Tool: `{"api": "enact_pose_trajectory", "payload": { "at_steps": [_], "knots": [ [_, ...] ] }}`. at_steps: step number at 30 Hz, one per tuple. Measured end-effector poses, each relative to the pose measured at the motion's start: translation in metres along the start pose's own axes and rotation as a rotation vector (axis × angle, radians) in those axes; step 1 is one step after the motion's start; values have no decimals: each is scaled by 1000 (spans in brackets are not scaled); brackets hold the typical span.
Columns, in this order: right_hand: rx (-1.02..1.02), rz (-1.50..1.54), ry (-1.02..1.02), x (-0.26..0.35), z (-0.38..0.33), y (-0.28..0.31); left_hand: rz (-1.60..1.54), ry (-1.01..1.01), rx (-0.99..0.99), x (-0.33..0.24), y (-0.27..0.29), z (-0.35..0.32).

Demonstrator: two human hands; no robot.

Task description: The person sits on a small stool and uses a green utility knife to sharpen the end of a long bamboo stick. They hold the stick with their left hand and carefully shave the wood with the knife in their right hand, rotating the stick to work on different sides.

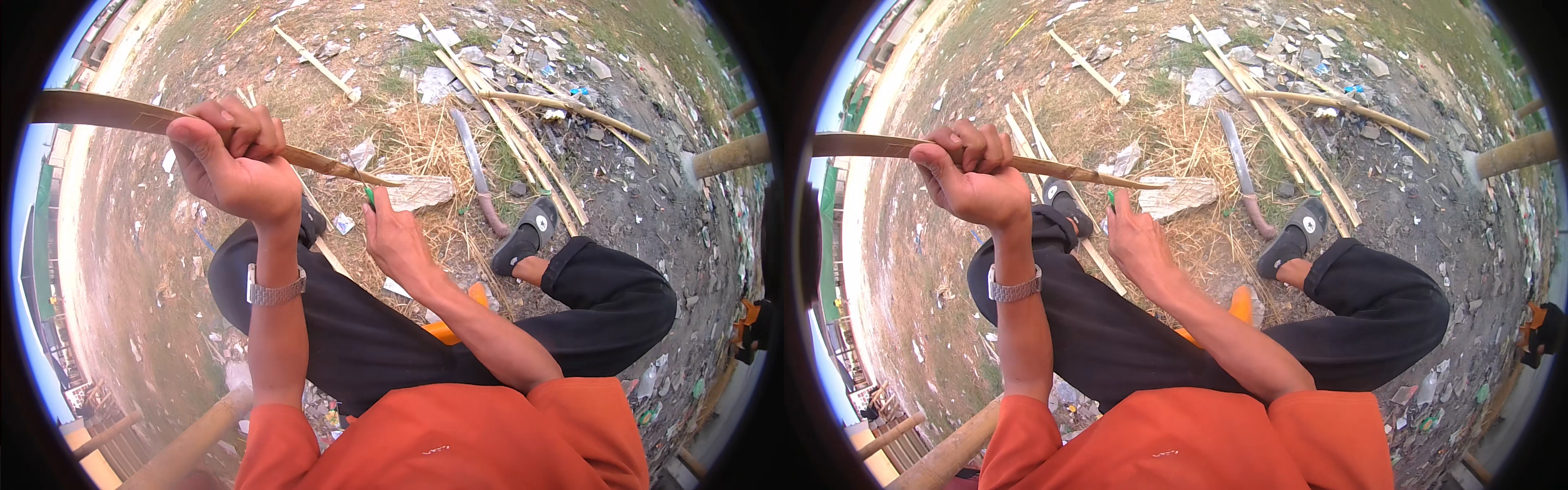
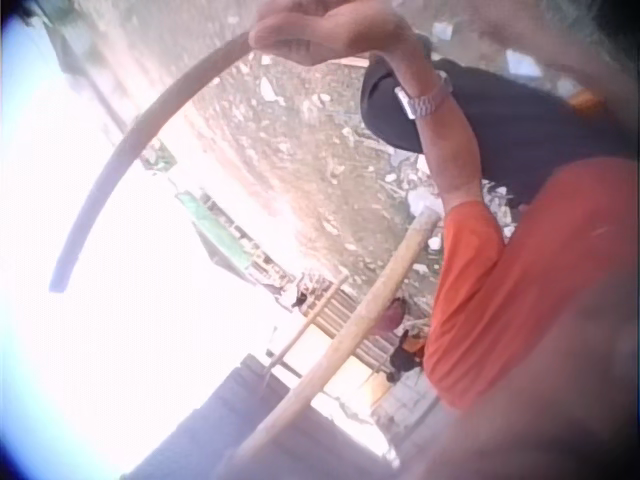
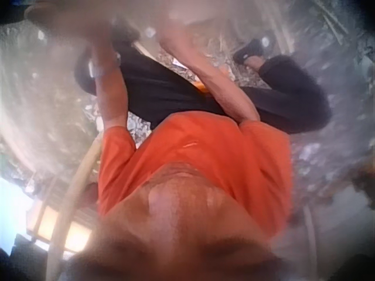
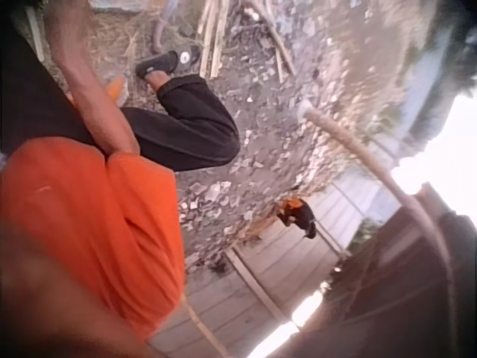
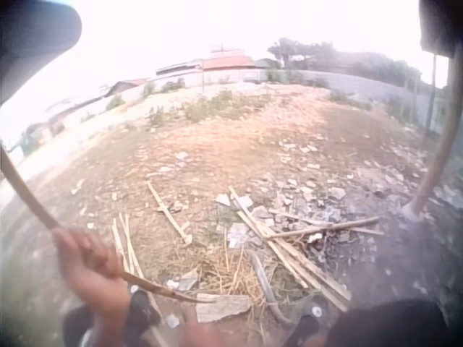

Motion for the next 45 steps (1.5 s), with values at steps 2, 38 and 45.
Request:
{"api": "enact_pose_trajectory", "payload": {
  "at_steps": [2, 38, 45],
  "knots": [
    [-39, -28, -25, -43, 9, -22, -28, 8, 22, 1, -2, -2],
    [-103, -187, -151, -109, 52, -42, -7, -12, -8, 0, 11, 2],
    [-77, -140, -176, -110, 42, -49, -16, -8, 8, -1, 4, -2]
  ]
}}
Point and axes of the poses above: each hand's wrist, its own z-axis towards the middle knuckle, its own y-axis out of the back of the hand, x = y × z, the point moved 7 cm from there along z, towards the middle knuckle, and after that the axes turned 7 degrees about -y, right-handed, at the moved point
